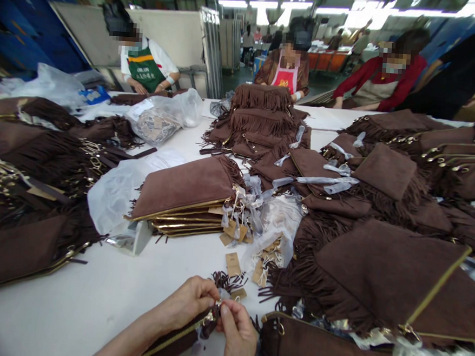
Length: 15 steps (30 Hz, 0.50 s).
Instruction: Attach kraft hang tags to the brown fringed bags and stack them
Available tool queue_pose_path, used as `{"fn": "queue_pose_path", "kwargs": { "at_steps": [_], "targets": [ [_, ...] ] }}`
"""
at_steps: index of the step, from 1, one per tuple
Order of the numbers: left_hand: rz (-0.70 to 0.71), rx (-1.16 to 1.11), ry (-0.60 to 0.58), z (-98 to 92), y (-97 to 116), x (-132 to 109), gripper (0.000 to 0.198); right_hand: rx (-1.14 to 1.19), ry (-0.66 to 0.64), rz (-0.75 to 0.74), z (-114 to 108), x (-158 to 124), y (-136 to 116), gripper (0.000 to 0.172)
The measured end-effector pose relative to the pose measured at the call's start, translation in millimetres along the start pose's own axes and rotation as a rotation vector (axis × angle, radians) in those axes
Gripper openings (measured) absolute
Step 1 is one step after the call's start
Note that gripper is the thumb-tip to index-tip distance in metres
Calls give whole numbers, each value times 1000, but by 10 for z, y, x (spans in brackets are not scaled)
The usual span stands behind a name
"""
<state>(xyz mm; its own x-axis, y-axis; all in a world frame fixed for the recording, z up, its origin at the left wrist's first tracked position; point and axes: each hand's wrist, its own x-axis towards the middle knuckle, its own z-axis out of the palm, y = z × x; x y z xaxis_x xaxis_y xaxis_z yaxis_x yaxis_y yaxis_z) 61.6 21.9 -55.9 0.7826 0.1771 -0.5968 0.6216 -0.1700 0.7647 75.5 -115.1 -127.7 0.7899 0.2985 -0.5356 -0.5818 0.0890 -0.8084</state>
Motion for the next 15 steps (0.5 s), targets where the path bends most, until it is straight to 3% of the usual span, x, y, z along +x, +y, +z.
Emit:
{"fn": "queue_pose_path", "kwargs": {
  "at_steps": [4,10,15],
  "targets": [
    [-15,61,26,-18,50,-2,22,16,-4,5,-5,8,22,34],
    [79,283,39,-71,85,-40,22,-12,11,-17,51,-27,-61,37],
    [116,314,147,-81,37,-75,19,-63,-55,-55,106,-67,-213,39]
  ]
}}
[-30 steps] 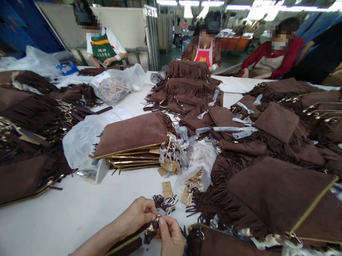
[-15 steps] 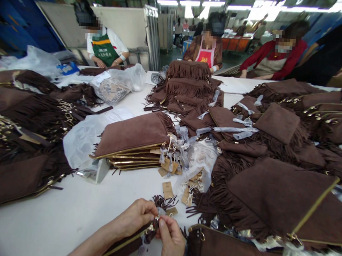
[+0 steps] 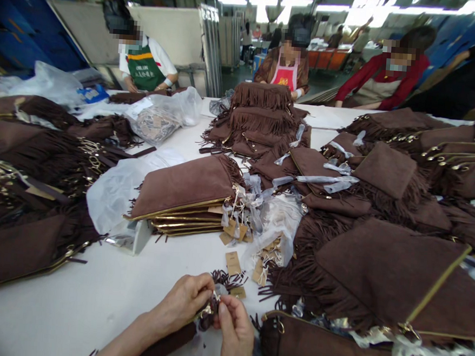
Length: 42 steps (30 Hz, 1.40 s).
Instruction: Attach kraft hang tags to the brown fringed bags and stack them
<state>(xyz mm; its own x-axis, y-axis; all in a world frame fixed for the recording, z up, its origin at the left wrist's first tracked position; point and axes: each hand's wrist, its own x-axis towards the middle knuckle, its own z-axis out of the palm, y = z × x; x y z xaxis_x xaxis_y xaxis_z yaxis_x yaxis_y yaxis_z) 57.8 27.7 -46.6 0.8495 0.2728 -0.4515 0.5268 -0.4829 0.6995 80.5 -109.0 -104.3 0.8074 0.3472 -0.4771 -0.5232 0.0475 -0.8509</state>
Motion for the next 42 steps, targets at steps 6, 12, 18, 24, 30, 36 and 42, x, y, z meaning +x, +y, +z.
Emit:
{"fn": "queue_pose_path", "kwargs": {
  "at_steps": [6,12,18,24,30,36,42],
  "targets": [
    [-16,-410,110,-2,-35,-6,9,-211,-104,-84,13,31,-172,41],
    [49,-499,140,6,-31,7,12,-424,-264,-190,66,133,-311,33],
    [62,-504,146,-2,-39,21,14,-462,-249,-268,123,165,-318,29],
    [-16,-540,115,-8,-40,62,14,-424,-229,-188,130,161,-276,34],
    [-82,-609,14,32,-46,69,18,-442,-209,-177,146,148,-282,35],
    [-137,-617,100,-24,60,51,38,-435,-186,-155,178,126,-313,38],
    [-103,-414,118,-23,20,68,20,-420,-169,-152,189,117,-330,37]
  ]
}}
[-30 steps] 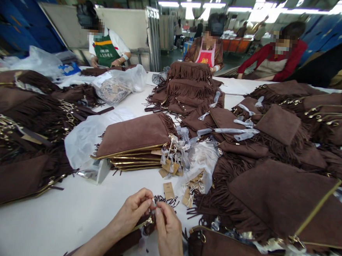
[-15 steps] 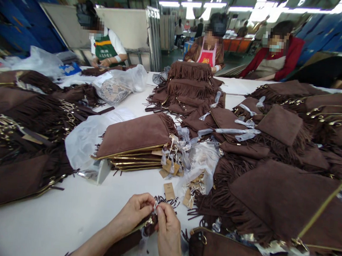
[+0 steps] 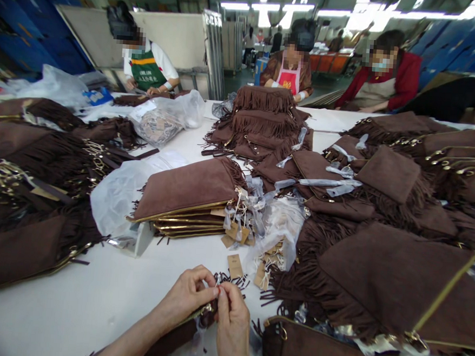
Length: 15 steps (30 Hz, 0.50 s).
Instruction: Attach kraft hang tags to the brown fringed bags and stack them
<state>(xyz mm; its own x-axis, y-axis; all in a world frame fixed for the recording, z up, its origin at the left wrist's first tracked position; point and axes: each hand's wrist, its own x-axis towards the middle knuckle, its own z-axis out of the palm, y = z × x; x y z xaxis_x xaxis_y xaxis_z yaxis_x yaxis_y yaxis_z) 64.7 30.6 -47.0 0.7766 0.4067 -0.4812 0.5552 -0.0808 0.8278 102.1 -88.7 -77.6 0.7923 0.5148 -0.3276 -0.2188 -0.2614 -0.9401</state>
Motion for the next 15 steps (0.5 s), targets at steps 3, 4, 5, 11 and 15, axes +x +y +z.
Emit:
{"fn": "queue_pose_path", "kwargs": {
  "at_steps": [3,4,5,11,15],
  "targets": [
    [31,-56,-7,0,-8,19,21,-5,8,0,2,0,-2,37],
    [22,-95,-15,3,-3,22,21,-7,7,1,4,0,-2,37],
    [15,-134,-20,7,2,24,20,-8,5,1,7,0,0,36],
    [-106,-409,-50,17,15,20,14,28,-36,-19,-5,2,32,32],
    [-115,-610,-125,-39,28,30,10,45,-117,-66,-37,19,91,23]
  ]
}}
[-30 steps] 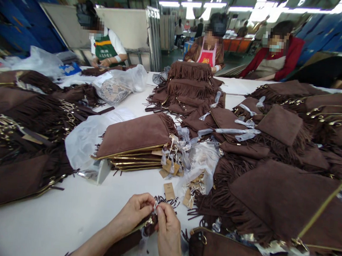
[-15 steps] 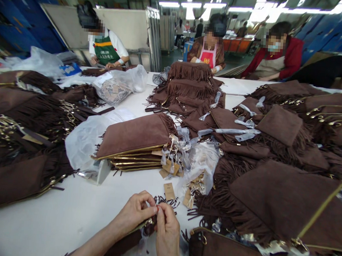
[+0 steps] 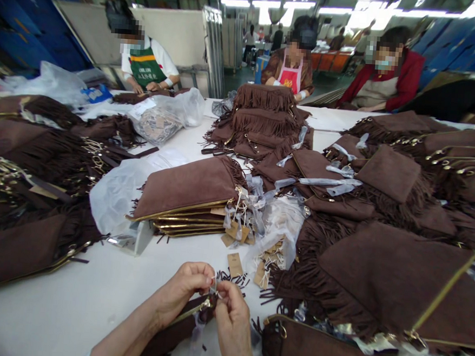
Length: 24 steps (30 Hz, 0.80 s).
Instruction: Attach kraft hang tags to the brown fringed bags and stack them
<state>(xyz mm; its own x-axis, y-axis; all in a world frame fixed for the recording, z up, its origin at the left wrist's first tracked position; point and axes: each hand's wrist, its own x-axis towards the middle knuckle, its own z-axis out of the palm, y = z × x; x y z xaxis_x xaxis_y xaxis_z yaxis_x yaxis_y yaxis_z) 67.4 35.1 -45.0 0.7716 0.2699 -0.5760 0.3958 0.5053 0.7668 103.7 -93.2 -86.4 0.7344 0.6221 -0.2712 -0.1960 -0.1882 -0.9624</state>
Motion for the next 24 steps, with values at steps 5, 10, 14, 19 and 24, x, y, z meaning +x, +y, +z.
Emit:
{"fn": "queue_pose_path", "kwargs": {
  "at_steps": [5,10,14,19,24],
  "targets": [
    [26,-64,-48,-22,71,-1,9,-163,17,-79,-12,10,14,25],
    [56,-36,-52,13,119,-47,8,-424,69,-115,-5,-24,-29,19],
    [110,-32,-86,18,132,-71,9,-789,141,-181,-33,-37,-71,14],
    [125,-44,2,9,71,-36,13,-968,81,-254,-165,-17,-144,13],
    [110,-47,-5,5,43,0,11,-453,-106,39,-272,6,-115,23]
  ]
}}
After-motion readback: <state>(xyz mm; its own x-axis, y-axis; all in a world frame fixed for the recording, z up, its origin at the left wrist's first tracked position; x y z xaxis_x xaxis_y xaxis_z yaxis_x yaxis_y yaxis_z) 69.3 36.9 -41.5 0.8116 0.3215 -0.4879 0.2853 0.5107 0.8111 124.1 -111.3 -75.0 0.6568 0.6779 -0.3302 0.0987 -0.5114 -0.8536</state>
